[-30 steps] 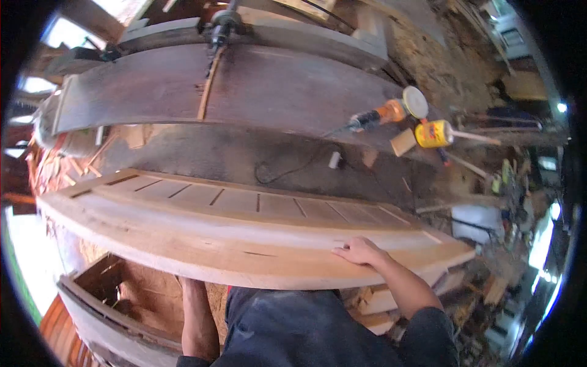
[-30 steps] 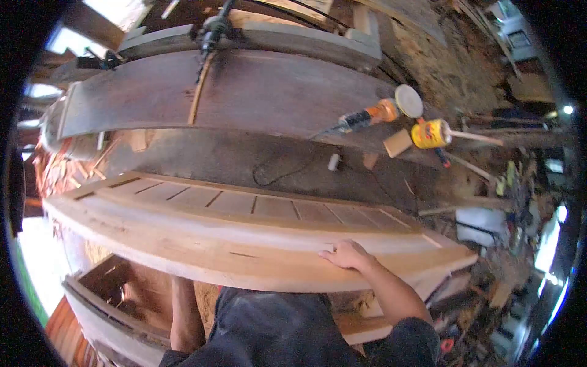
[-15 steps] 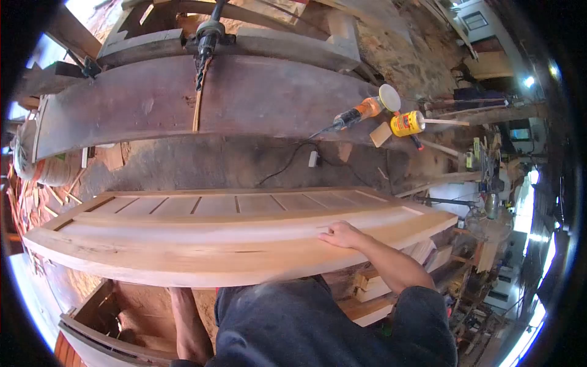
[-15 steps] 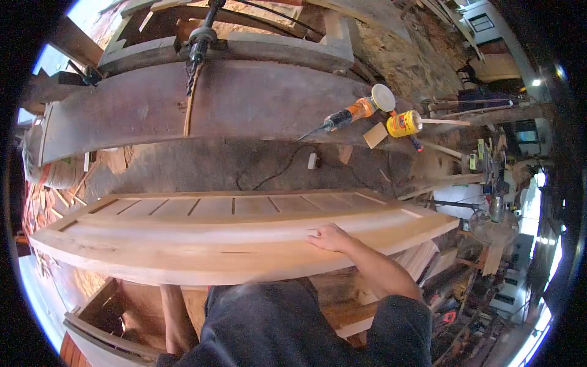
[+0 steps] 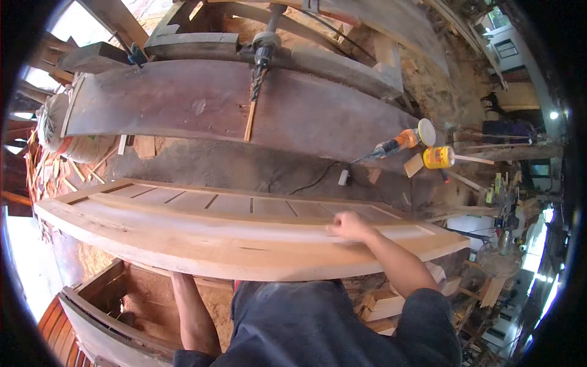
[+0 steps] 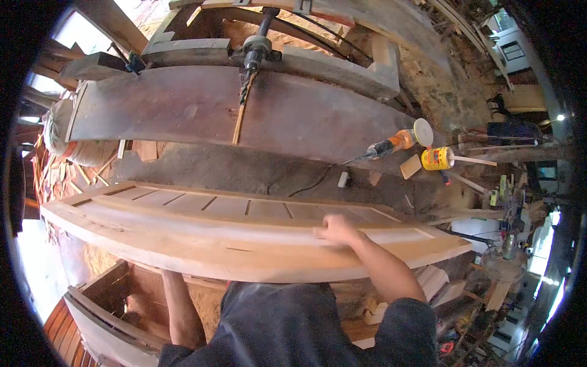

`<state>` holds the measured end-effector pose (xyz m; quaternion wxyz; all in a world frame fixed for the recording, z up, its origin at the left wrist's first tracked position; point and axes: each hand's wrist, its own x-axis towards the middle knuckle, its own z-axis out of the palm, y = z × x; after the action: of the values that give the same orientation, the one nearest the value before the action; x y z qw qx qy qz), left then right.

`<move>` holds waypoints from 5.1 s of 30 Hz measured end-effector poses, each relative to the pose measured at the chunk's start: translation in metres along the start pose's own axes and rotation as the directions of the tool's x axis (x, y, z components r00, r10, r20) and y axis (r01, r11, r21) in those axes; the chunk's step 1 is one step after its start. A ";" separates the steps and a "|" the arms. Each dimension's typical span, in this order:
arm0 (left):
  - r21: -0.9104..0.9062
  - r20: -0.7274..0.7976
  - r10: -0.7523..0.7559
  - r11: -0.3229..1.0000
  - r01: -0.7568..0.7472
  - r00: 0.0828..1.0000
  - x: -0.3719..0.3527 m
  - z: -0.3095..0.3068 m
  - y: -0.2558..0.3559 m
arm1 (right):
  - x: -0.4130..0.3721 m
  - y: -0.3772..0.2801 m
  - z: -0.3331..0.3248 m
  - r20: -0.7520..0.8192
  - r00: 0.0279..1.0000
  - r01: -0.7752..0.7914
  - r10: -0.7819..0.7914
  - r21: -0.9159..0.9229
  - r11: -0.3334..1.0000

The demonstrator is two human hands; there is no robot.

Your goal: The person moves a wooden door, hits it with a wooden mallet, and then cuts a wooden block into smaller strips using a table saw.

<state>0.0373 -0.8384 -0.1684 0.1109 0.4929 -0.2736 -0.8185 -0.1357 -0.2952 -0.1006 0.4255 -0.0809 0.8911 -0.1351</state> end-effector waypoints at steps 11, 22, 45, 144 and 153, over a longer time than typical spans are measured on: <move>0.039 -0.053 0.016 0.999 -0.014 0.998 -0.015 0.006 0.002 | 0.179 0.027 -0.027 0.020 0.817 0.056 0.576 0.992 -0.114; 0.032 -0.070 0.024 0.999 -0.022 0.997 -0.019 -0.001 0.001 | 0.121 0.025 -0.167 -0.130 0.959 0.163 0.252 0.980 -0.112; 0.009 -0.032 0.058 0.998 -0.058 0.998 -0.020 -0.010 -0.003 | 0.146 -0.020 -0.172 -0.389 0.866 0.321 0.314 0.915 0.246; -0.096 0.971 -0.234 -0.584 -0.806 0.054 -0.168 0.466 -0.293 | -0.109 0.204 0.520 0.037 0.355 0.162 0.934 0.982 -0.101; -0.124 0.992 -0.105 -0.731 -0.671 -0.069 -0.138 0.455 -0.302 | -0.139 0.239 0.383 0.216 0.583 -0.174 0.783 0.975 -0.140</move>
<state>-0.2635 -0.3725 -0.0682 0.1683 -0.2508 -0.9508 -0.0695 0.2432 -0.0981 -0.3024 0.1555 0.6055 0.5901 -0.5109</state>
